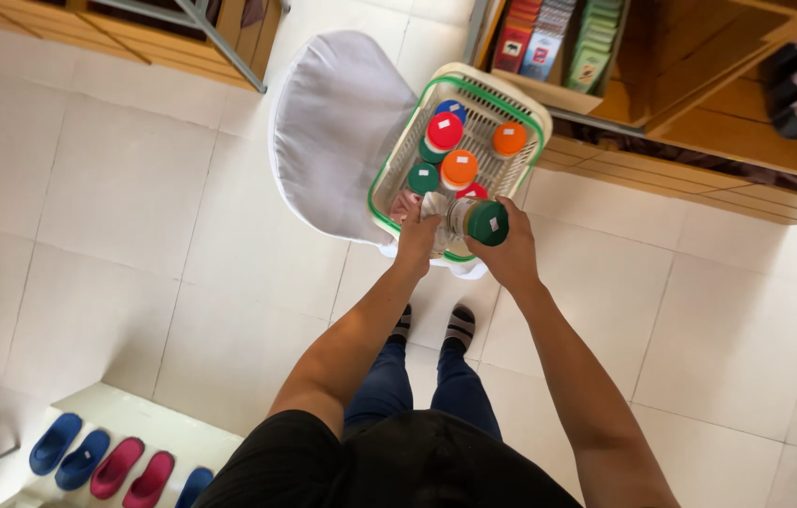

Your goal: The person wipes peanut butter jars with a cloth and places them onto a wooden shelf.

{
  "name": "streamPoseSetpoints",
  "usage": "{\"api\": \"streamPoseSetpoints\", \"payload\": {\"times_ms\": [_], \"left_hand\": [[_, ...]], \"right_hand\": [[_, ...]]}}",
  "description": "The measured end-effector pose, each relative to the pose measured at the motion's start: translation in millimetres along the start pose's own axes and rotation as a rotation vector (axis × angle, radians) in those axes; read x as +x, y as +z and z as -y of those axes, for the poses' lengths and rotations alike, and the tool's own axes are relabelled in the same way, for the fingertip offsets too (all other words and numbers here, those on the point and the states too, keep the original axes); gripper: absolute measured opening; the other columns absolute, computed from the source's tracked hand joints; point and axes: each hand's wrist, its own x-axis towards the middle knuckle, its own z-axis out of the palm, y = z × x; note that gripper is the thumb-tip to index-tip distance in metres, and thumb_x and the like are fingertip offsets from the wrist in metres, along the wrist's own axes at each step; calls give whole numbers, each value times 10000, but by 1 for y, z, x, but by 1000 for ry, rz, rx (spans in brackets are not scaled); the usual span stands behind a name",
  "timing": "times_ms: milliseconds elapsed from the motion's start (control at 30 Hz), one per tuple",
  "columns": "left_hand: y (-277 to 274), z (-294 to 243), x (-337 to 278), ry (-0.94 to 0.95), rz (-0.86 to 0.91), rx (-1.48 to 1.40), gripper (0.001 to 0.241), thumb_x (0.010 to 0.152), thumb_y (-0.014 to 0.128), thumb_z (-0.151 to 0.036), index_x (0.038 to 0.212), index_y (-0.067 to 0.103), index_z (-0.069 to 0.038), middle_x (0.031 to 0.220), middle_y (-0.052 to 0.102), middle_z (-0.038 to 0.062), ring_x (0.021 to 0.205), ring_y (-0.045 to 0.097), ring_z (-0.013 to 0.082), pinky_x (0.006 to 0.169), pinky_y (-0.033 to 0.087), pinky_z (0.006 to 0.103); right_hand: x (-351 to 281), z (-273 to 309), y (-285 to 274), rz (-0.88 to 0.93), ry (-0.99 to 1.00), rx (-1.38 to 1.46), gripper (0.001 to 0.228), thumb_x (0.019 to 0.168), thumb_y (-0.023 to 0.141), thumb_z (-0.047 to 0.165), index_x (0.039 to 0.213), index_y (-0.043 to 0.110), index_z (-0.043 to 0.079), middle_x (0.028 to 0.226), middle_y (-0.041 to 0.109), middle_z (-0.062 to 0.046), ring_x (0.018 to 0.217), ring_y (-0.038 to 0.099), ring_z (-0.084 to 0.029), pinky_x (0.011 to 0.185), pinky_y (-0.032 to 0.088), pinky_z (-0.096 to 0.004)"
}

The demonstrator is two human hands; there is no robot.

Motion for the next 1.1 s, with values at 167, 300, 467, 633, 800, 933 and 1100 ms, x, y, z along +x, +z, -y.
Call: {"api": "streamPoseSetpoints", "payload": {"times_ms": [167, 300, 467, 633, 800, 933, 1100], "left_hand": [[83, -124, -140, 98, 68, 41, 548, 1023, 557, -405, 1474, 529, -95, 1587, 338, 285, 1506, 258, 401, 1249, 204, 487], [99, -120, -150, -20, 117, -267, 569, 971, 675, -449, 1383, 588, -66, 1443, 516, 220, 1320, 504, 306, 1126, 408, 489], [118, -119, -173, -127, 260, -454, 343, 992, 682, -369, 1115, 675, -49, 951, 689, 122, 836, 715, 246, 709, 600, 354], [151, -125, -222, -30, 384, -313, 352, 994, 694, -361, 1113, 673, -30, 977, 679, 134, 898, 688, 241, 766, 589, 373], [181, -126, -258, 352, 391, -89, 296, 1047, 629, -299, 1212, 642, -54, 1149, 612, 90, 1068, 538, 171, 996, 485, 386], [209, -147, -290, 883, 452, 74, 325, 1050, 610, -230, 1333, 608, -70, 1265, 591, 136, 1219, 537, 247, 1072, 441, 438], [238, -147, -294, 1277, 615, 398, 419, 991, 693, -286, 1398, 629, -212, 1378, 607, 41, 1268, 586, 249, 1066, 453, 420]], "right_hand": [[-59, 66, -56, -113, -201, 76, 854, 788, 880, 221, 1512, 439, 116, 1344, 488, -214, 1370, 473, -428, 1188, 346, -531], [-95, 90, -86, -197, -313, 111, 906, 792, 883, 189, 1537, 380, 72, 1368, 469, -254, 1391, 436, -463, 1201, 315, -561], [-118, 92, -117, -227, -421, 351, 1052, 741, 937, 152, 1563, 291, 30, 1487, 405, -287, 1456, 364, -439, 1240, 295, -523], [-130, 63, -158, -305, -460, 395, 1061, 622, 1006, 183, 1483, 398, 68, 1440, 516, -199, 1421, 445, -335, 1236, 302, -480], [-145, 43, -196, -407, -424, 452, 1037, 614, 1008, 206, 1459, 424, 74, 1378, 523, -179, 1381, 472, -322, 1225, 302, -497], [-159, 36, -223, -420, -364, 476, 983, 652, 992, 214, 1450, 436, 71, 1361, 525, -202, 1381, 475, -372, 1196, 326, -530], [-162, 27, -249, -403, -320, 463, 947, 658, 999, 218, 1433, 466, 113, 1348, 546, -177, 1366, 494, -360, 1156, 371, -531]]}}
